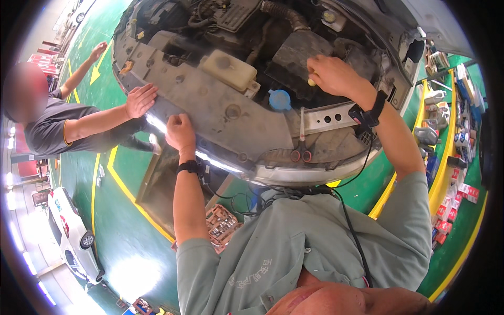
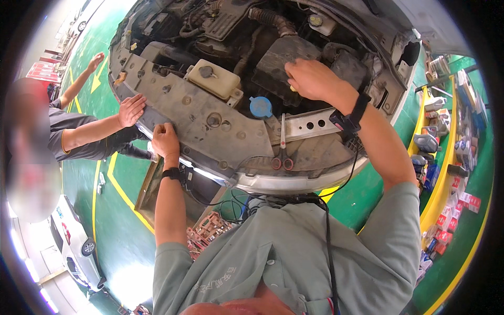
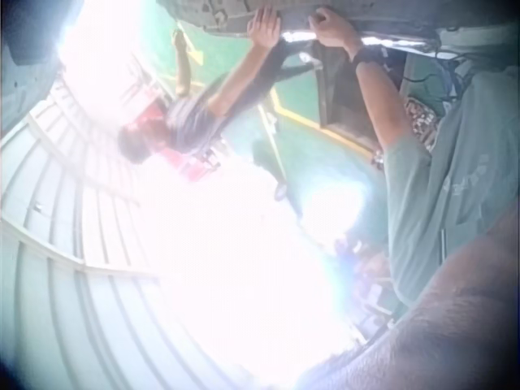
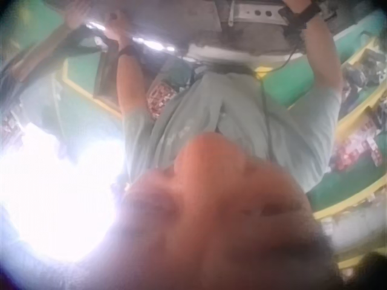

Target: The person opens the hood of a white car and uses a funnel to pour liquid from a bottle into the engine compartment. They then remove the funnel, place it on the floor, and close the hood.

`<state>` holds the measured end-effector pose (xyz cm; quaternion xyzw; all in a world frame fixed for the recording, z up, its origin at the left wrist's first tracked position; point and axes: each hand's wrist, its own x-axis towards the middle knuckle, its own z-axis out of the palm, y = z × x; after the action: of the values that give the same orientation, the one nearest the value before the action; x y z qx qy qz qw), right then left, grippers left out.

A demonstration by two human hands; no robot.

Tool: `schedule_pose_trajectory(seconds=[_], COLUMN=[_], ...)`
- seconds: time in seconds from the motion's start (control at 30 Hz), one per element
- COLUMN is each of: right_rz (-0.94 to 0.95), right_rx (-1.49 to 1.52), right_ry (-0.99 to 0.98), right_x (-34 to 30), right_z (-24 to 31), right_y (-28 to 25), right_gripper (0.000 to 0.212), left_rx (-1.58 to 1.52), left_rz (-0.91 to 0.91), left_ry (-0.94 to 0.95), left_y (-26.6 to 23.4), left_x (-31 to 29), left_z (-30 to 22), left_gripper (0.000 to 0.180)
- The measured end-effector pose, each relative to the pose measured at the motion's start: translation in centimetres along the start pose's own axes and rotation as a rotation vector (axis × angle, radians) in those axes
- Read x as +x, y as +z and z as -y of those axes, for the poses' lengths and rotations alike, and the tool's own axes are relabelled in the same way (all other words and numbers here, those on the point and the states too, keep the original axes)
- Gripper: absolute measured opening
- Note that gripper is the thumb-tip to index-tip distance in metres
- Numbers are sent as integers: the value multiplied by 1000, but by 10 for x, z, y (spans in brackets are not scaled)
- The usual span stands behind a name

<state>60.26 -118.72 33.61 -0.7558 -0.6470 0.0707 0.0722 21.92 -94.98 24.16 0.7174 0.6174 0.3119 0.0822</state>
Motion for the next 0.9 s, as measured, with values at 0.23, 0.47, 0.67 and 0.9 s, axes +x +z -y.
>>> schedule_pose_trajectory(seconds=[0.23,0.47,0.67,0.9], right_rz=[-64,-220,-14,-319], right_rx=[-34,94,-21,-44], right_ry=[115,-151,207,-102], right_x=[-3,-5,0,-7], right_z=[7,-9,-3,-15], right_y=[8,15,15,33], right_gripper=[19,21,21,20], left_rx=[14,33,38,76], left_rz=[5,10,-2,-9], left_ry=[-12,-4,-3,33], left_y=[0,1,2,11], left_x=[-1,1,0,0], left_z=[-1,1,0,14], left_gripper=[28,28,29,31])
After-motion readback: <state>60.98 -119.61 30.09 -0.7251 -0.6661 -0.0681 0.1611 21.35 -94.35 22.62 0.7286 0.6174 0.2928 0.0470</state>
